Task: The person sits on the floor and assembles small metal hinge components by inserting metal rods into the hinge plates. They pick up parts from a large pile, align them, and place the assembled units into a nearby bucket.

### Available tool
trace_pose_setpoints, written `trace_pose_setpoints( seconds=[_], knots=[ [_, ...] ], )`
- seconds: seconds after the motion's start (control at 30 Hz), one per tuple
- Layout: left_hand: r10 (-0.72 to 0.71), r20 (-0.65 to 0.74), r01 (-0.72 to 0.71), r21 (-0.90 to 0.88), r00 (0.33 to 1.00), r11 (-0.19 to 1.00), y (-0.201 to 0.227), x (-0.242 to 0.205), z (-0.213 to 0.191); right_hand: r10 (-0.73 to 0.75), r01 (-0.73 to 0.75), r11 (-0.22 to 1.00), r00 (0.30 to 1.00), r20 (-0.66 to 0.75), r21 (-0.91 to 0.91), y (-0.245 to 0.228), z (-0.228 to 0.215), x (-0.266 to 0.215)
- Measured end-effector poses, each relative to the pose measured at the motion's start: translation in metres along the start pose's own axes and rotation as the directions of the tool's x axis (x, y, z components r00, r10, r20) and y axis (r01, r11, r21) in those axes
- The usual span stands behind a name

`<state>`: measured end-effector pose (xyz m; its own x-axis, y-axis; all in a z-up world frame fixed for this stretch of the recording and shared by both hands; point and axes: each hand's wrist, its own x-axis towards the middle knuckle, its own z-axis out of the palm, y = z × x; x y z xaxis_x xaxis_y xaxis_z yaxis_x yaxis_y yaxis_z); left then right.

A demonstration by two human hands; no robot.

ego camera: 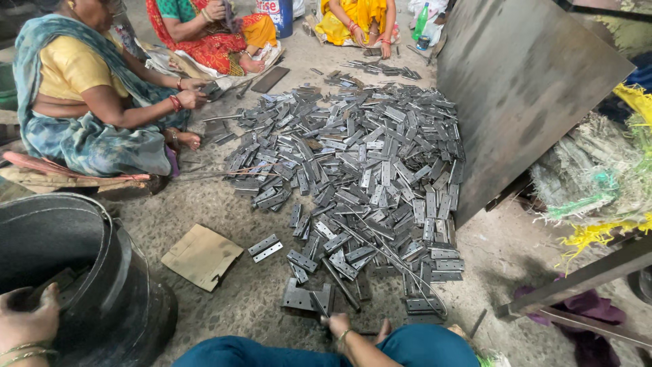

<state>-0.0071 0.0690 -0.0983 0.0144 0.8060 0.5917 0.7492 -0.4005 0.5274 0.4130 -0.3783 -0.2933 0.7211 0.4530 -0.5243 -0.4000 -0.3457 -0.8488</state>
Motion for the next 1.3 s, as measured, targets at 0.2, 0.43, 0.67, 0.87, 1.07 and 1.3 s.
trace_pose_setpoints(
  seconds=[0.2,0.43,0.67,0.87,1.07,1.3],
  knots=[
    [-0.006,-0.003,0.006,0.094,1.0,0.996,-0.001,0.0,0.0,-0.084,-0.011,0.929,0.967,0.24,0.369,-0.011,-0.002,-0.009],
    [-0.078,0.024,0.073,0.155,0.997,0.985,0.002,0.008,0.002,0.181,-0.216,0.93,0.973,0.141,0.298,-0.026,-0.006,-0.019],
    [-0.064,0.048,0.057,0.143,0.997,0.988,0.001,-0.001,-0.002,-0.029,0.031,0.996,0.999,-0.024,0.084,-0.018,-0.006,-0.02],
    [-0.059,-0.048,0.068,0.231,0.997,0.97,0.003,-0.003,-0.006,-0.343,0.344,0.938,0.939,-0.036,0.037,-0.017,-0.002,-0.01],
    [0.022,-0.112,-0.04,-0.157,0.993,0.987,0.058,-0.019,-0.058,-0.097,0.088,0.992,0.991,-0.093,-0.094,-0.004,-0.006,-0.003],
    [0.29,-0.238,-0.367,-0.413,0.927,0.834,0.199,-0.101,-0.079,-0.18,0.137,0.95,0.975,-0.134,-0.281,0.006,-0.011,0.0]
  ],
)
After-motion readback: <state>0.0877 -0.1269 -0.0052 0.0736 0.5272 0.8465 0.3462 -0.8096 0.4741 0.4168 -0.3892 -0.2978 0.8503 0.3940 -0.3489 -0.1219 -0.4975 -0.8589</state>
